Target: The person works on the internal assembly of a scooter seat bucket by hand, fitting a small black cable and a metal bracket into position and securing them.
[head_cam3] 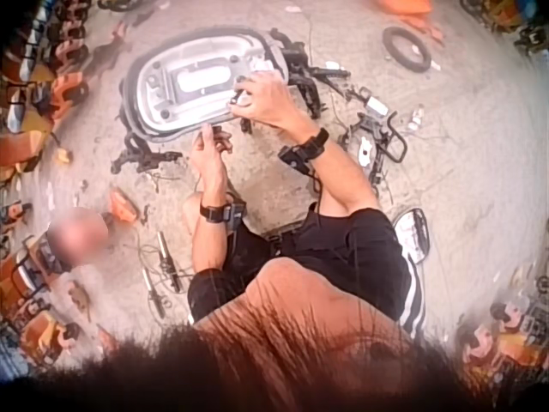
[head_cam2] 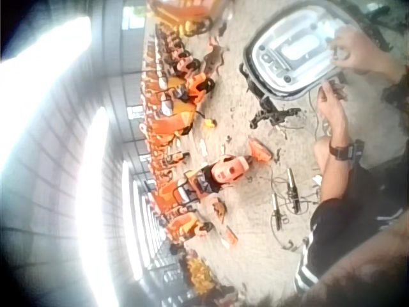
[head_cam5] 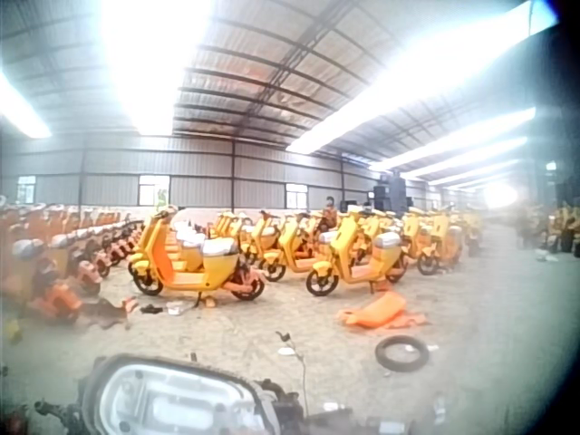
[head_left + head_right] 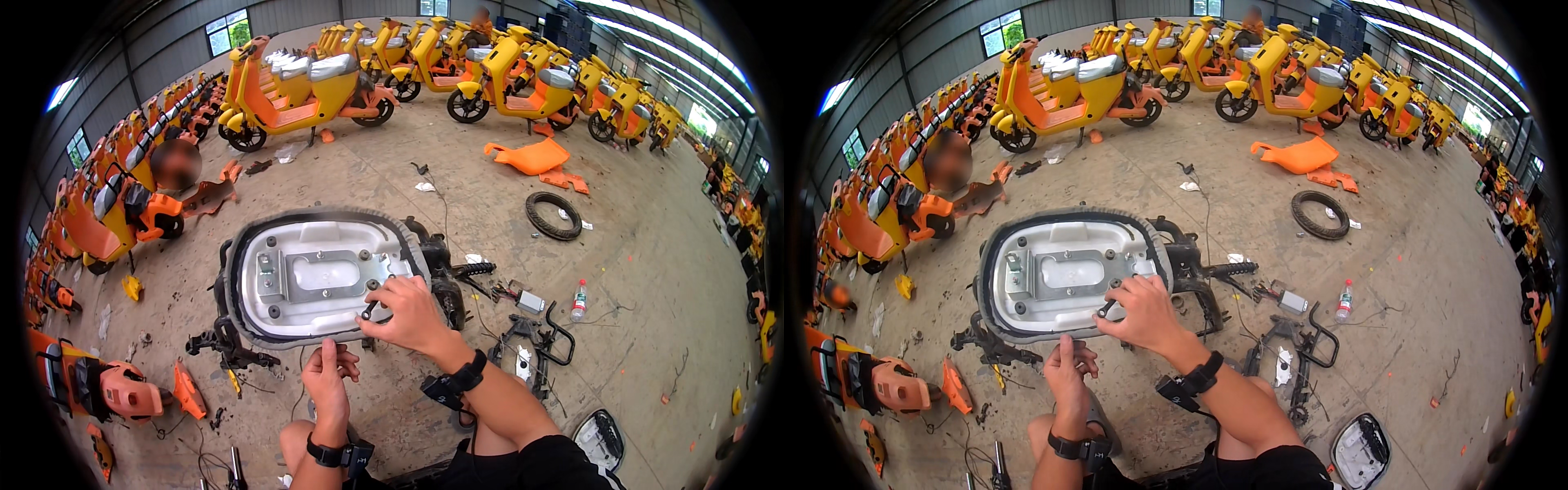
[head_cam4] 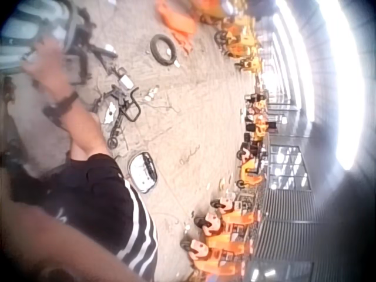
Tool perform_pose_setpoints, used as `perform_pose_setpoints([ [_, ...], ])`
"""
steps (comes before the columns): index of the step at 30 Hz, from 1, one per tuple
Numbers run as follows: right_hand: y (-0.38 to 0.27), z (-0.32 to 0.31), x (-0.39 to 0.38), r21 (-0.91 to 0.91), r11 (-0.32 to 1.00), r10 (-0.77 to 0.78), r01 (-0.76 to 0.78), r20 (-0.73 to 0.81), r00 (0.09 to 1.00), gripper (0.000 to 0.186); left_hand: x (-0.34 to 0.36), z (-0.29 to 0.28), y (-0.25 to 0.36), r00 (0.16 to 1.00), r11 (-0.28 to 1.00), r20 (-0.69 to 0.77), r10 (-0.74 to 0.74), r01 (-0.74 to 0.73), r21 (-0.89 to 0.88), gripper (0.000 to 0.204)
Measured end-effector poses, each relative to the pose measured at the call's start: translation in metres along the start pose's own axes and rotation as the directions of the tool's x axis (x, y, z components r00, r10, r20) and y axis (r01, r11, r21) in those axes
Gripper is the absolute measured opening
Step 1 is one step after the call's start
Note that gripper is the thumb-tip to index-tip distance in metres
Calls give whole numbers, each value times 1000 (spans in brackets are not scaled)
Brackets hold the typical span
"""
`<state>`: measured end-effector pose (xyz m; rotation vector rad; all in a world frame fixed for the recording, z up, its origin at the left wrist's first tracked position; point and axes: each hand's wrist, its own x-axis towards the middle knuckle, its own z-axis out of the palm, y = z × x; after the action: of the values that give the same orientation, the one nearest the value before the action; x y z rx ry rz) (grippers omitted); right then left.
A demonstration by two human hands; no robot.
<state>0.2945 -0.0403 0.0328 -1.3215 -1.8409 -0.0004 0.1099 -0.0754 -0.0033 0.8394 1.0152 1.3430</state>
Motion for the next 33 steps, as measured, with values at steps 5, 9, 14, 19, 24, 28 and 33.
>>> perform_pose_setpoints([
  [5,-1,-2,0,25,1000,-4,4,16,1000,39,-1,2,2,1000,1000,7,0,0,1,41],
  [9,6,3,-2,53,998,-24,24,3,1000,44,0,2,-1,1000,1000,24,14,-13,-10,43],
  [14,9,6,-1,61,998,-9,7,37,999,49,-1,3,-1,1000,1000,22,15,-15,-3,43],
  [19,3,6,5,3,1000,16,-16,68,998,49,0,4,-2,1000,1000,25,16,-16,-4,43],
  [24,0,14,12,-7,997,77,-76,78,994,48,1,5,-1,999,1000,18,28,-28,-2,41],
  [28,-4,15,18,-31,991,132,-129,102,986,47,3,3,-2,999,1000,15,30,-30,2,41],
  [33,-7,19,22,-23,983,186,-184,99,978,49,3,4,1,1000,999,2,17,-17,-46,39],
])
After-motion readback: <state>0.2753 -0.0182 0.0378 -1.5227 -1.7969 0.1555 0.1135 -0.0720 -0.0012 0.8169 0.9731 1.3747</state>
